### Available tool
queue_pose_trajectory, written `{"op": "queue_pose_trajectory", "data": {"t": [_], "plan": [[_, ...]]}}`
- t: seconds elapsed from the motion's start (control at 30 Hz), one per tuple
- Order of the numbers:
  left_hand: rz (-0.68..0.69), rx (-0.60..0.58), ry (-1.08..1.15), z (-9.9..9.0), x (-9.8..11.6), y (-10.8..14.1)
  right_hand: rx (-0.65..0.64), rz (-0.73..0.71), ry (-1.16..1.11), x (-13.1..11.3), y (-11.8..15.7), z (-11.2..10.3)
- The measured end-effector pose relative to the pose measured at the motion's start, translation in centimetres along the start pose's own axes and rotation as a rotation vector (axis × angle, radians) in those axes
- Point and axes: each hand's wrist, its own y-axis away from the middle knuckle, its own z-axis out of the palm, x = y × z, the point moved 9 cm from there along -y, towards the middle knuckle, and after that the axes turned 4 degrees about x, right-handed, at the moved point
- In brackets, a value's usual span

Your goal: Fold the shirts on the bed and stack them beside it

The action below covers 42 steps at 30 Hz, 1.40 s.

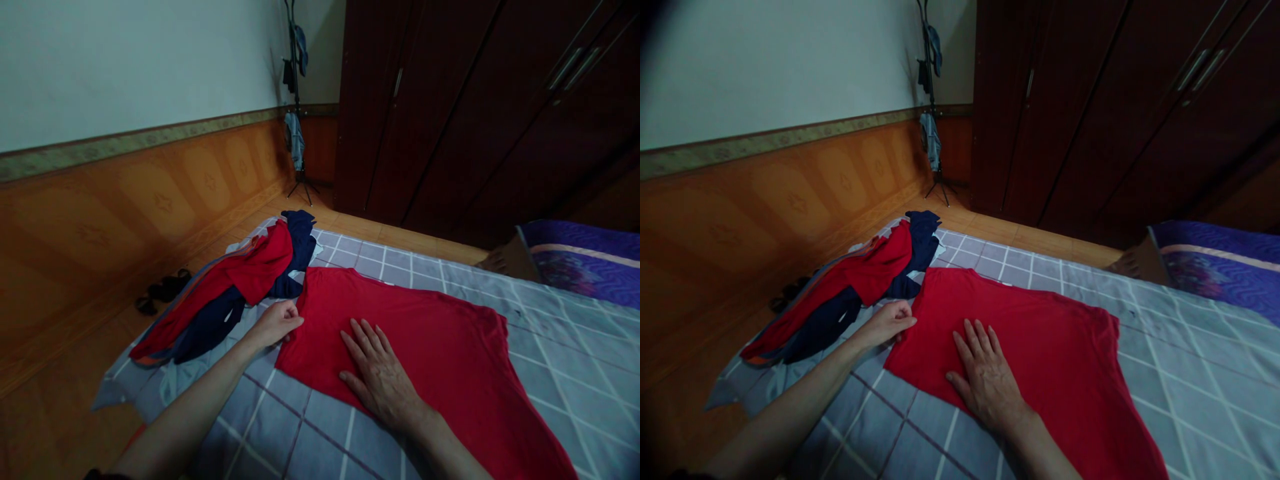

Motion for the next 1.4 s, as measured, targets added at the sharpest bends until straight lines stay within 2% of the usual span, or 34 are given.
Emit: {"op": "queue_pose_trajectory", "data": {"t": [0.13, 0.3, 0.53, 0.67, 0.7, 0.77, 0.83, 0.9, 0.93, 1.0, 1.07, 1.13, 1.17, 1.23, 1.33, 1.4], "plan": [[0.017, 0.039, 0.054, 0.0, 0.3, -0.4, -0.007, 0.003, -0.004, 0.0, 0.0, 0.1], [0.059, 0.111, 0.008, -0.5, 0.3, -0.9, -0.001, 0.006, -0.016, 0.0, 0.0, 0.0], [0.133, 0.161, -0.226, -1.0, 1.0, -1.4, -0.006, 0.006, -0.015, 0.0, 0.0, 0.1], [0.171, 0.260, -0.384, -1.3, 3.1, 0.1, 0.001, -0.001, -0.012, 0.0, 0.1, 0.0], [0.219, 0.286, -0.426, -1.0, 4.1, 0.7, 0.002, -0.003, -0.014, 0.0, 0.1, 0.0], [0.403, 0.284, -0.538, 0.8, 6.7, 2.3, 0.006, -0.009, -0.017, 0.0, 0.1, 0.0], [0.648, 0.164, -0.674, 4.1, 8.6, 4.0, 0.012, -0.015, -0.016, 0.0, 0.1, 0.0], [0.793, -0.002, -0.780, 6.8, 8.2, 5.2, 0.016, -0.018, -0.010, -0.1, 0.1, -0.1], [0.812, -0.056, -0.821, 7.3, 7.3, 5.5, 0.017, -0.018, -0.007, -0.1, 0.1, -0.1], [0.764, -0.055, -0.895, 6.5, 5.1, 5.2, 0.018, -0.014, -0.009, -0.1, 0.1, -0.2], [0.656, 0.055, -0.957, 4.1, 3.2, 4.8, 0.008, -0.004, -0.019, -0.1, 0.1, -0.2], [0.579, 0.152, -0.996, 2.2, 2.6, 4.8, -0.013, 0.011, -0.029, -0.1, 0.0, -0.1], [0.570, 0.175, -1.000, 1.9, 2.9, 5.0, -0.021, 0.017, -0.030, -0.1, 0.0, -0.1], [0.625, 0.152, -0.976, 3.2, 4.5, 5.6, -0.028, 0.021, -0.025, -0.1, -0.1, 0.0], [0.756, 0.021, -0.893, 7.4, 7.7, 5.8, -0.016, -0.004, -0.010, -0.2, -0.1, 0.0], [0.809, -0.056, -0.837, 9.6, 8.9, 4.9, -0.004, -0.027, -0.006, -0.4, -0.1, -0.1]]}}
